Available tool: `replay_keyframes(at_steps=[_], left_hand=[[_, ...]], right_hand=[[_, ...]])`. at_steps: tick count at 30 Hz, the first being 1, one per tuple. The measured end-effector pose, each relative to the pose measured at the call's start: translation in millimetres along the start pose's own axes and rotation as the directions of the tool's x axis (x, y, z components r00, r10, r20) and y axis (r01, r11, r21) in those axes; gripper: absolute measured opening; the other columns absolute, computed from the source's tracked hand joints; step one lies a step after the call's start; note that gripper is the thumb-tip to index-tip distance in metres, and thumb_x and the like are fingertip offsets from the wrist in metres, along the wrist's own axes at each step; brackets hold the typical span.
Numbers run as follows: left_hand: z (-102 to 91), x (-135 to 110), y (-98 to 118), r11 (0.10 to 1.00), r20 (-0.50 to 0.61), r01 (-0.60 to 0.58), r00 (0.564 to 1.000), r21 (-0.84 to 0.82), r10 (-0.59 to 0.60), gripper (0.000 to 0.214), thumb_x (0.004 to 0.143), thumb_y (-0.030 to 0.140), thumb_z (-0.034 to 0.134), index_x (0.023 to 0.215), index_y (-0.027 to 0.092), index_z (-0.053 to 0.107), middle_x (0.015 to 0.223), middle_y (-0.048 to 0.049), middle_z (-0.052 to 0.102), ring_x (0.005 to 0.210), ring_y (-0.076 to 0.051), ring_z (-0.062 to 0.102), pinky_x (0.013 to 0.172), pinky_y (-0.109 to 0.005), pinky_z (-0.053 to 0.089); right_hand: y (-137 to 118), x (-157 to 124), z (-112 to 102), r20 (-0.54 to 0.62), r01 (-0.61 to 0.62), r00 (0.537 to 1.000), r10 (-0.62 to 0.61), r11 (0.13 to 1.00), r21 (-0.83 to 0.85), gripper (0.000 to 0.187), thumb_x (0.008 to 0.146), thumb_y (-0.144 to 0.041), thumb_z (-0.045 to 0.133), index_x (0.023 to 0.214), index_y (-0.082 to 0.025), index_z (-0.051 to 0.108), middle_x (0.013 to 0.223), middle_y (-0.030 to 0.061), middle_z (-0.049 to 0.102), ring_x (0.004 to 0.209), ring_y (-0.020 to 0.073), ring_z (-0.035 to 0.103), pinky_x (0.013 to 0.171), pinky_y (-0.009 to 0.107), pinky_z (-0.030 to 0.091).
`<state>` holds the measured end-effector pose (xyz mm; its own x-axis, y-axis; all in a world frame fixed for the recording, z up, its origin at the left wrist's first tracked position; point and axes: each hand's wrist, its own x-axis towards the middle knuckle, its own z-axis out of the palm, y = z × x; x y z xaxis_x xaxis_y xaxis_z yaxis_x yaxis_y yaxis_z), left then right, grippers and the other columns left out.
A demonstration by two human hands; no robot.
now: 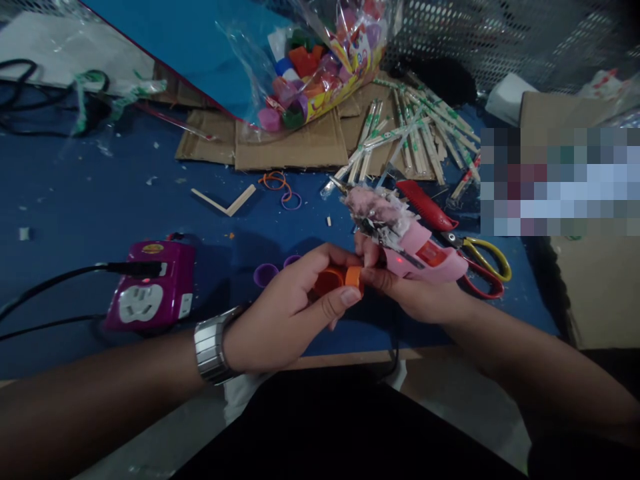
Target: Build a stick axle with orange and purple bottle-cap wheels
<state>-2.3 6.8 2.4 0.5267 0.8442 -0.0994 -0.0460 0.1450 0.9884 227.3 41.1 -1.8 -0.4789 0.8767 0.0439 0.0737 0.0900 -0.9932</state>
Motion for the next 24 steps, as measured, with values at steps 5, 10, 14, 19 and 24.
replay_keyframes(at_steps=[5,10,14,19,24], left_hand=[[-3.5,0.7,-2.5,0.993,-0.037,-0.047,0.998,0.111,0.051,0.034,0.102,0.037,0.082,0.126,0.021,0.064,0.082,0.0047,0.066,0.061,-0.009,0.060,0.059,-0.021,0.049],[-4.6,1.1,-2.2,0.995,-0.058,-0.047,0.997,0.093,0.052,0.038,0.097,0.036,0.088,0.125,0.022,0.066,0.090,0.0020,0.071,0.074,-0.013,0.066,0.069,-0.024,0.053],[-3.3,0.9,-1.0,0.997,-0.046,-0.026,0.999,0.078,0.030,0.038,0.095,0.035,0.089,0.123,0.021,0.066,0.099,-0.0004,0.074,0.077,-0.013,0.065,0.068,-0.023,0.052],[-2.9,0.4,-0.1,0.998,-0.042,-0.029,0.999,0.053,0.031,0.035,0.096,0.032,0.087,0.121,0.021,0.066,0.097,0.0006,0.073,0.075,-0.011,0.064,0.066,-0.021,0.050],[-2.9,0.5,0.9,1.000,-0.048,-0.025,0.999,0.012,0.025,0.036,0.093,0.030,0.090,0.119,0.020,0.067,0.094,0.0011,0.072,0.077,-0.011,0.065,0.069,-0.021,0.052]], right_hand=[[-2.7,0.7,-3.1,0.023,0.023,1.000,-0.021,0.994,-0.104,0.019,0.099,-0.039,0.086,0.096,-0.025,0.073,0.100,0.0023,0.074,0.092,0.0203,0.067,0.093,0.039,0.056],[0.5,0.6,-4.2,0.014,0.033,0.999,-0.031,0.985,-0.168,0.026,0.098,-0.048,0.085,0.091,-0.026,0.074,0.098,0.0031,0.071,0.091,0.0217,0.064,0.095,0.041,0.055],[4.1,-1.0,-6.2,0.034,0.056,0.998,-0.050,0.978,-0.202,0.023,0.099,-0.048,0.084,0.094,-0.027,0.074,0.100,0.0048,0.070,0.095,0.0243,0.065,0.094,0.042,0.057],[6.0,-3.0,-8.9,0.055,0.074,0.997,-0.063,0.970,-0.234,0.018,0.102,-0.045,0.081,0.096,-0.028,0.076,0.108,0.0055,0.076,0.103,0.0256,0.069,0.099,0.043,0.057],[4.3,-1.0,-8.8,0.059,0.101,0.994,-0.088,0.957,-0.273,0.020,0.102,-0.048,0.081,0.094,-0.031,0.076,0.113,0.0042,0.078,0.115,0.0274,0.071,0.109,0.045,0.055]])
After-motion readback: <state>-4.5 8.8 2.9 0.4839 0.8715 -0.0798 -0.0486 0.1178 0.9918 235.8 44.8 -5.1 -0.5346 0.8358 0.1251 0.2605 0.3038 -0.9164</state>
